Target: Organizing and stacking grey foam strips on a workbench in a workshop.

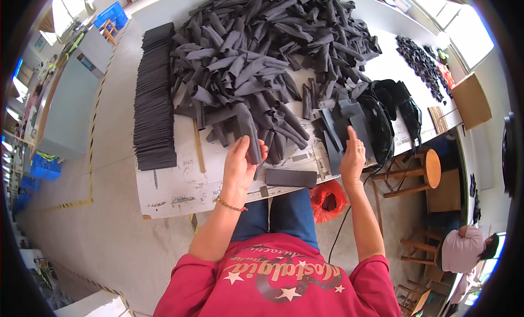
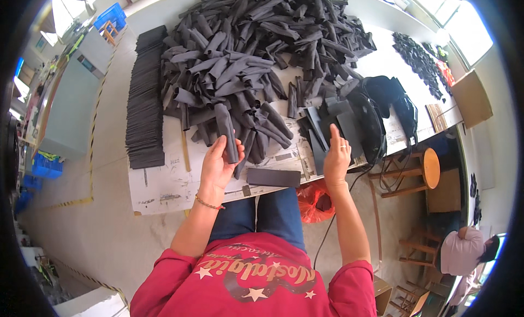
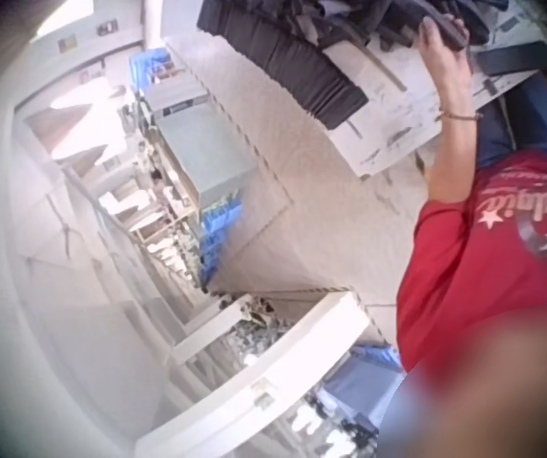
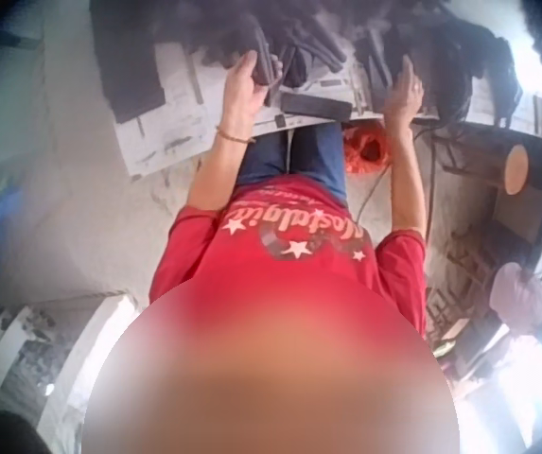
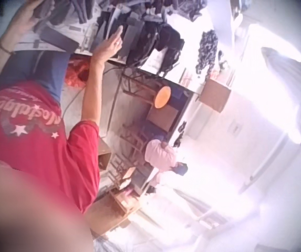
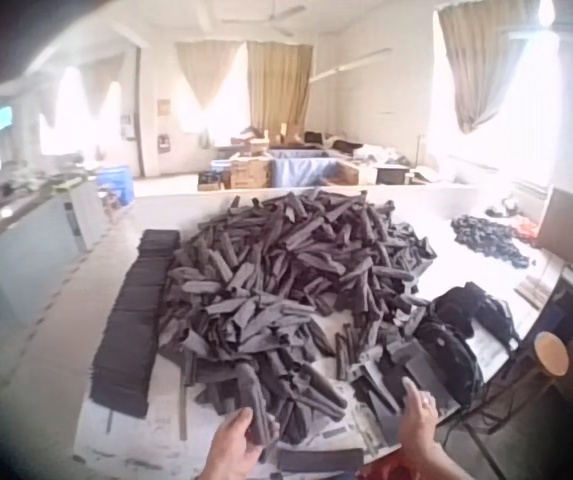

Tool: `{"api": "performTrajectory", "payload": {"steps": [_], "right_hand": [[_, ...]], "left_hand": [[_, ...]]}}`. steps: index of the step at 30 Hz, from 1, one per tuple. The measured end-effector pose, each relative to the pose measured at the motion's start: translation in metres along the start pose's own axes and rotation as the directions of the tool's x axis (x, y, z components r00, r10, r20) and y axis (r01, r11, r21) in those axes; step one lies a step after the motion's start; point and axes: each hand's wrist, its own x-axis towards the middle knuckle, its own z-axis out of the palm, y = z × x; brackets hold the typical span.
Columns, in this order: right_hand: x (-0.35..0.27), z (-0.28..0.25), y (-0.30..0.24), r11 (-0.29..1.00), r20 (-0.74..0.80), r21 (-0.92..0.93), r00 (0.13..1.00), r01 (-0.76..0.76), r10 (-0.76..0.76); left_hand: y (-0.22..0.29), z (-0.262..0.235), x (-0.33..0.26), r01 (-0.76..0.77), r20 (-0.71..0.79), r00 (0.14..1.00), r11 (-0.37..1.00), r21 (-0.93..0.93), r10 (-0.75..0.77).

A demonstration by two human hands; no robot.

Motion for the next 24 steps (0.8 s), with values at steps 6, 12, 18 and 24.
{"api": "performTrajectory", "payload": {"steps": [6, 12, 18, 24], "right_hand": [[0.012, -0.029, -0.053, 0.688, 0.489, 0.505, 0.83, -0.521, 0.269], [0.008, -0.06, -0.109, 0.818, 0.528, 0.5, 0.849, -0.283, -0.029], [0.014, -0.068, -0.12, 0.853, 0.336, 0.515, 0.894, 0.09, -0.297], [0.019, -0.063, -0.123, 0.857, 0.2, 0.46, 0.914, 0.231, -0.354]], "left_hand": [[0.006, 0.002, -0.007, 0.037, 0.1, 0.994, 0.998, -0.056, -0.031], [0.008, -0.003, -0.004, 0.02, 0.095, 0.995, 0.999, -0.04, -0.016], [0.009, -0.002, -0.004, 0.012, 0.11, 0.994, 0.999, -0.03, -0.009], [0.007, 0.002, -0.007, 0.059, 0.132, 0.99, 0.998, -0.019, -0.056]]}}
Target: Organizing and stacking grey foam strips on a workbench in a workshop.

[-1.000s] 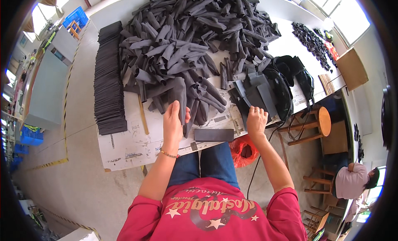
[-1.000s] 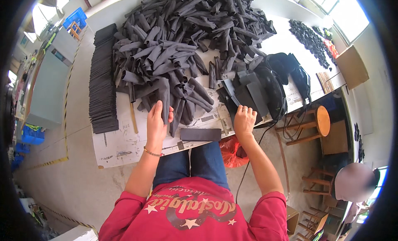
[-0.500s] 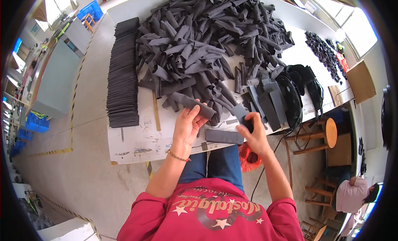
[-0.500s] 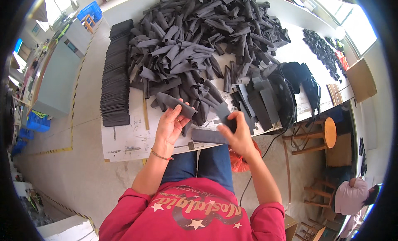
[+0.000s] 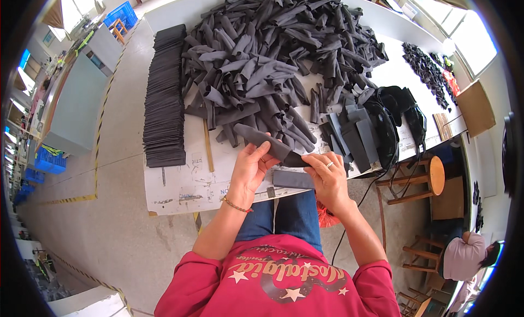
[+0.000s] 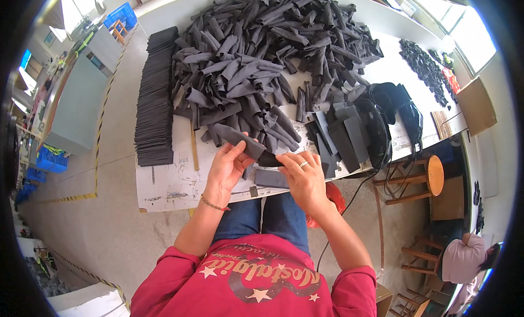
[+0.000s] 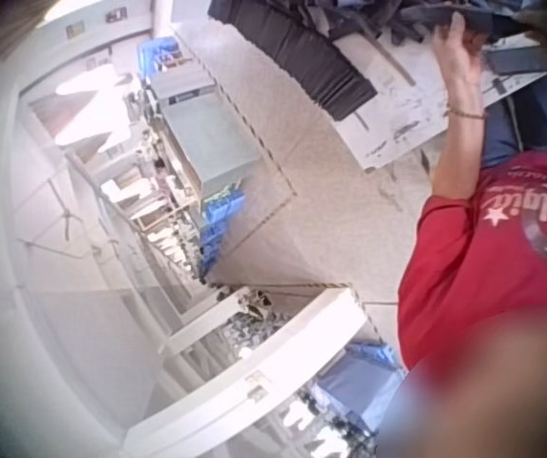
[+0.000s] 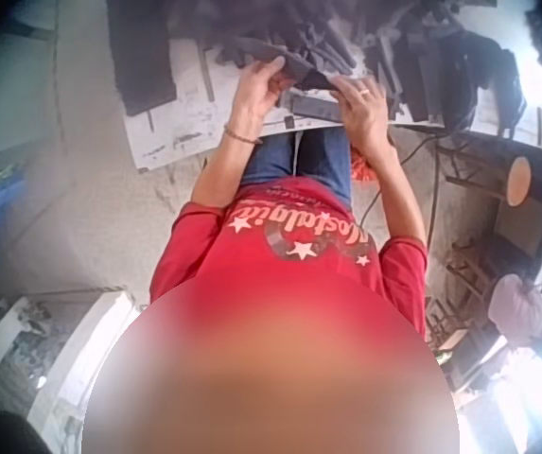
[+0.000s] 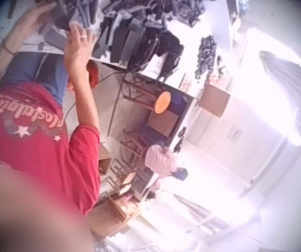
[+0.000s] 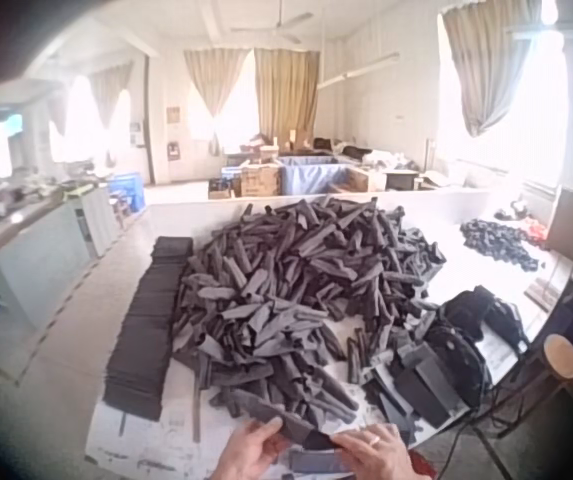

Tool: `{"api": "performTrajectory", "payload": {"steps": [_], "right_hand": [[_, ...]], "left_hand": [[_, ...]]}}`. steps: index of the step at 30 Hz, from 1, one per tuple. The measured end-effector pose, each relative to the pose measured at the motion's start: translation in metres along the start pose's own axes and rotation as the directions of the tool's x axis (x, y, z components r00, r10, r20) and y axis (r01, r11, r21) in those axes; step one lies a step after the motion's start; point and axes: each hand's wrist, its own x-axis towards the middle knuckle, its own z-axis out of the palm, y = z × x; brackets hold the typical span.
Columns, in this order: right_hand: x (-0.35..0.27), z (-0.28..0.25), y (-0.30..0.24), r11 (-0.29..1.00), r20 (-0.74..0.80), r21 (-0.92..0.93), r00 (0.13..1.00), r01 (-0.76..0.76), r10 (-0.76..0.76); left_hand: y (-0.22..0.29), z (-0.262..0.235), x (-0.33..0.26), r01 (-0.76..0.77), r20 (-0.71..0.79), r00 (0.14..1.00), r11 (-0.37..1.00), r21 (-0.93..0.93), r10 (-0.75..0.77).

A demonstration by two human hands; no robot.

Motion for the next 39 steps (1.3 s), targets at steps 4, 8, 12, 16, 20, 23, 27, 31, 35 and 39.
{"api": "performTrajectory", "payload": {"steps": [4, 8, 12, 16, 20, 23, 27, 31, 35, 39], "right_hand": [[0.004, 0.0, 0.001, 0.996, -0.092, -0.082, 0.994, 0.046, -0.054], [0.005, 0.005, 0.001, 0.981, -0.118, -0.177, 0.987, 0.086, -0.108], [0.007, 0.014, -0.008, 0.972, -0.117, -0.214, 0.986, 0.093, -0.12], [0.009, 0.02, -0.022, 0.999, -0.111, -0.031, 0.993, -0.045, 0.041], [0.009, 0.035, -0.037, 0.987, -0.024, 0.156, 0.999, -0.04, 0.044], [0.002, 0.037, -0.031, 0.986, -0.004, 0.161, 0.999, -0.032, 0.033], [0.005, 0.038, -0.031, 0.986, 0.045, 0.166, 0.999, 0.001, -0.008], [0.009, 0.031, -0.036, 0.993, 0.039, 0.107, 0.999, -0.038, 0.034], [-0.003, 0.021, -0.025, 0.992, 0.074, 0.104, 0.996, -0.066, 0.059], [-0.002, 0.022, -0.026, 0.988, 0.065, 0.141, 0.996, -0.064, 0.055]], "left_hand": [[0.0, 0.0, -0.003, 0.036, 0.057, 0.998, 0.999, 0.023, -0.038], [-0.002, 0.016, -0.014, -0.042, 0.062, 0.997, 0.999, 0.017, 0.041], [-0.005, 0.035, -0.027, -0.089, 0.023, 0.996, 0.991, 0.102, 0.087], [-0.005, 0.048, -0.034, -0.206, 0.038, 0.979, 0.97, 0.128, 0.203], [-0.013, 0.041, -0.025, -0.195, 0.168, 0.966, 0.98, -0.033, 0.198], [-0.02, 0.036, -0.022, -0.273, 0.196, 0.945, 0.962, 0.029, 0.262], [-0.032, 0.038, -0.026, -0.259, 0.162, 0.953, 0.966, 0.003, 0.255], [-0.028, 0.032, -0.026, -0.206, 0.12, 0.97, 0.977, -0.053, 0.211], [-0.022, 0.028, -0.021, -0.252, 0.094, 0.962, 0.966, -0.054, 0.256], [-0.025, 0.033, -0.025, -0.271, 0.062, 0.959, 0.958, -0.094, 0.278]]}}
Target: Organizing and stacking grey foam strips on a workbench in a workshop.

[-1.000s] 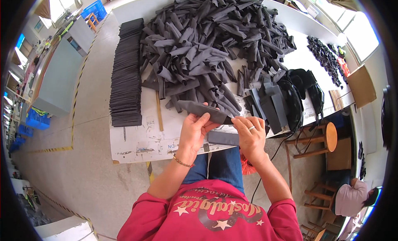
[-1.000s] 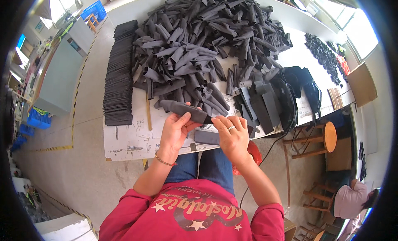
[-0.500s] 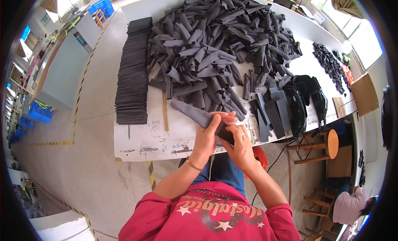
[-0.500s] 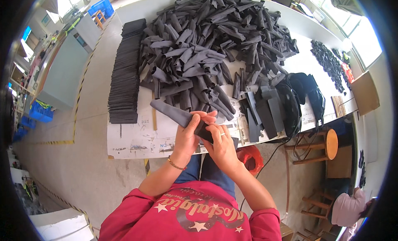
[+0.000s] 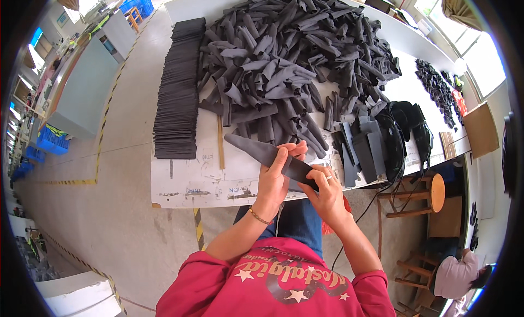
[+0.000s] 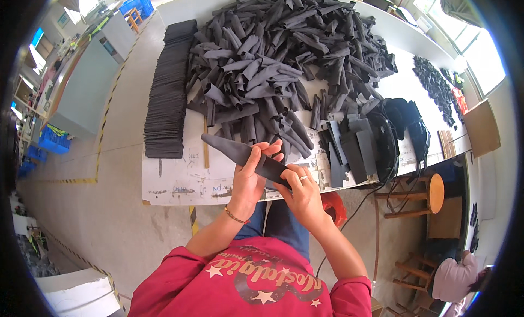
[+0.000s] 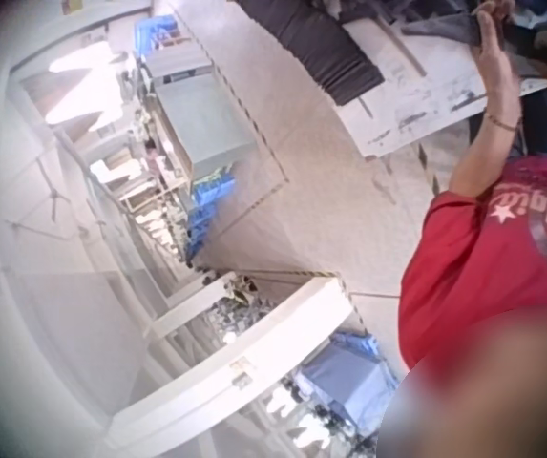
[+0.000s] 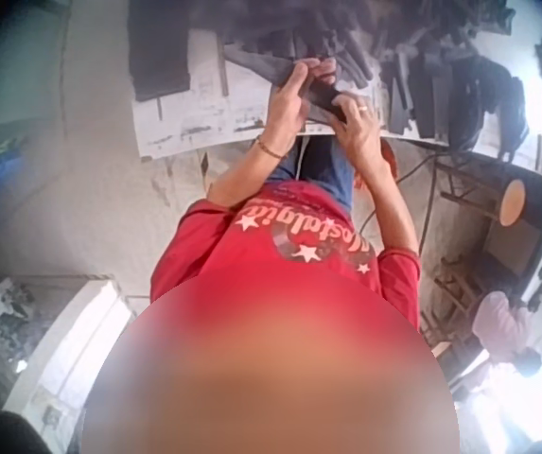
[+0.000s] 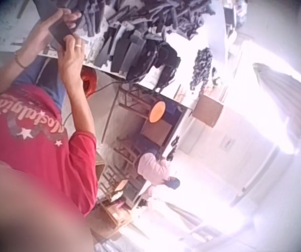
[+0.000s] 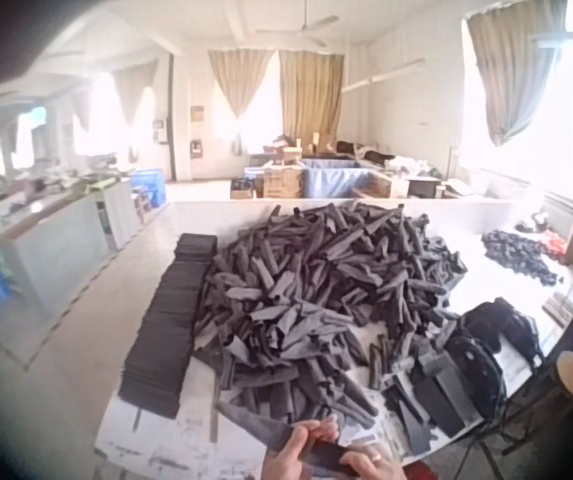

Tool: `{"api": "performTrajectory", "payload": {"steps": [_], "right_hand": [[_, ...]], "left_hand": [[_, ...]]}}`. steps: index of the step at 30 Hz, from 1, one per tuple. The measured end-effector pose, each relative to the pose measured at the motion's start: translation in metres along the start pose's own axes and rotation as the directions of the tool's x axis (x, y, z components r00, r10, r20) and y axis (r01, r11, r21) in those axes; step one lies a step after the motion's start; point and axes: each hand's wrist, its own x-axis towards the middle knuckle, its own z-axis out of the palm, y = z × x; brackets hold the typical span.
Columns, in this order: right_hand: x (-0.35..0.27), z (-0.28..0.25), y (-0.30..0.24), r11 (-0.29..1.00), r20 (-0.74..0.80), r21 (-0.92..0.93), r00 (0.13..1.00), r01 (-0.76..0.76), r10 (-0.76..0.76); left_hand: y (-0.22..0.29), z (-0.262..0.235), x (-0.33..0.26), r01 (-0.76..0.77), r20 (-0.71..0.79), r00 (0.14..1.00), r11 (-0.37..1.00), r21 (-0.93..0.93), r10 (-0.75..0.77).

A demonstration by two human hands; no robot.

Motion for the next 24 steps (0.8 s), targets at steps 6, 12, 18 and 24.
{"api": "performTrajectory", "payload": {"steps": [6, 12, 18, 24], "right_hand": [[0.007, 0.012, 0.004, 0.998, -0.014, 0.021, 0.998, 0.065, -0.065], [0.018, 0.012, -0.01, 0.997, -0.001, 0.028, 0.997, 0.075, -0.075], [0.006, -0.004, -0.001, 0.998, 0.081, -0.032, 0.996, 0.049, -0.047], [0.005, -0.012, 0.013, 0.988, 0.036, 0.008, 0.987, 0.156, -0.156]], "left_hand": [[-0.011, -0.003, -0.004, 0.045, -0.027, 0.999, 0.998, -0.052, -0.047], [-0.009, -0.002, -0.006, 0.053, -0.009, 0.998, 0.996, -0.068, -0.054], [-0.003, -0.003, -0.002, 0.064, -0.043, 0.997, 0.994, -0.084, -0.068], [0.02, 0.01, 0.005, -0.029, -0.132, 0.991, 0.984, -0.177, 0.006]]}}
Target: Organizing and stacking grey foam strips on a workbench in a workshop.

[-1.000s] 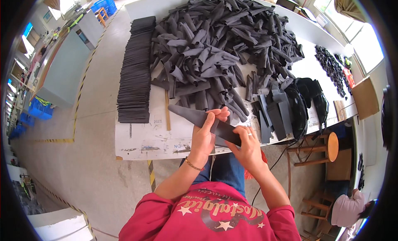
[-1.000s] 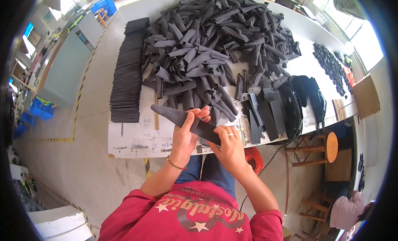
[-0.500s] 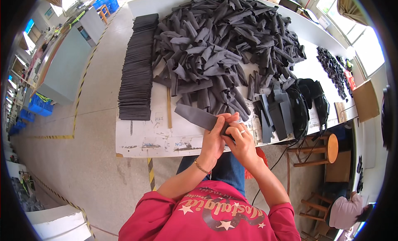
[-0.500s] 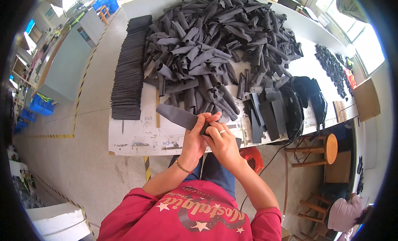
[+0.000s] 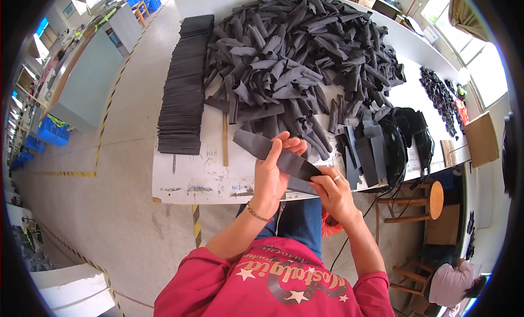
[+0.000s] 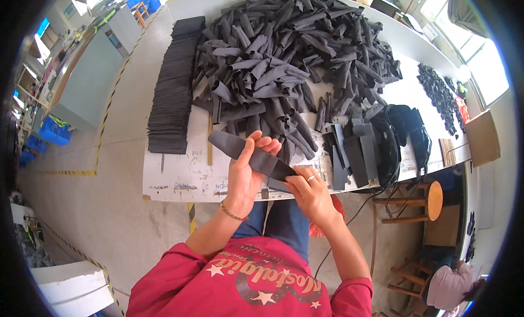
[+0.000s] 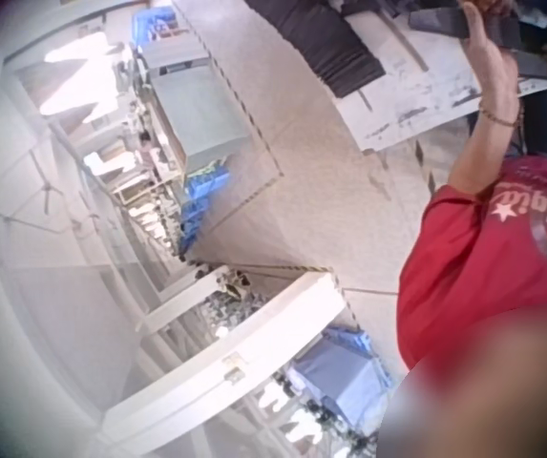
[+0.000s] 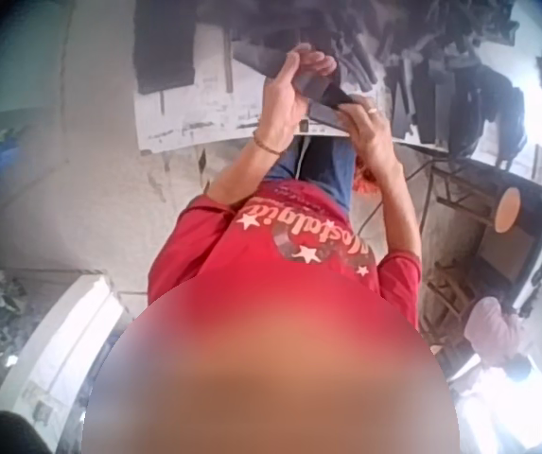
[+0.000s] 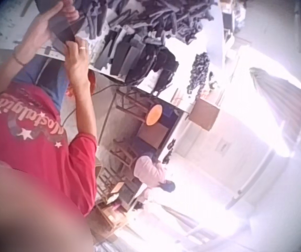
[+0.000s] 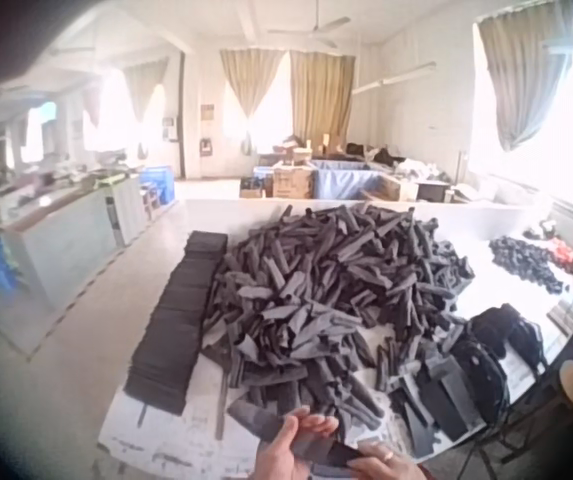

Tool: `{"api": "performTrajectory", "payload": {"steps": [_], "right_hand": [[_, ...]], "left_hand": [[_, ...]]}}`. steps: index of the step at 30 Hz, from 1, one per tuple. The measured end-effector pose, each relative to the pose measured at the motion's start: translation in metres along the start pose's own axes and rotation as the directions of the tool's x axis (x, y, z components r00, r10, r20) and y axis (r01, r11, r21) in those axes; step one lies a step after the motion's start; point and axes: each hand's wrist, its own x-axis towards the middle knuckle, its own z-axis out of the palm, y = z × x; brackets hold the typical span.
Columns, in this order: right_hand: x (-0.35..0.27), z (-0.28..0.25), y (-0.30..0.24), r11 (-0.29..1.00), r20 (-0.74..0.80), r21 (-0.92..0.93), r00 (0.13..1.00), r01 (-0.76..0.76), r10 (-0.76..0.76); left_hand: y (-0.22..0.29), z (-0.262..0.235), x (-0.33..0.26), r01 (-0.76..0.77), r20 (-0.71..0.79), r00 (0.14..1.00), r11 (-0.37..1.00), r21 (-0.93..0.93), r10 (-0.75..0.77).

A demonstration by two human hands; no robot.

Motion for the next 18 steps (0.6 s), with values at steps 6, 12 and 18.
{"api": "performTrajectory", "payload": {"steps": [6, 12, 18], "right_hand": [[0.008, 0.006, 0.001, 0.998, -0.051, 0.058, 0.999, 0.018, -0.015], [0.009, 0.015, 0.001, 0.997, -0.065, 0.077, 0.998, 0.019, -0.014], [0.013, 0.018, 0.001, 0.995, -0.072, 0.103, 0.997, -0.019, 0.027]], "left_hand": [[-0.018, 0.001, -0.008, 0.003, 0.074, 0.997, 1.0, 0.026, -0.005], [-0.024, 0.002, -0.013, -0.019, 0.051, 0.999, 1.0, 0.005, 0.019], [-0.026, 0.002, -0.015, -0.033, 0.056, 0.998, 0.999, -0.016, 0.034]]}}
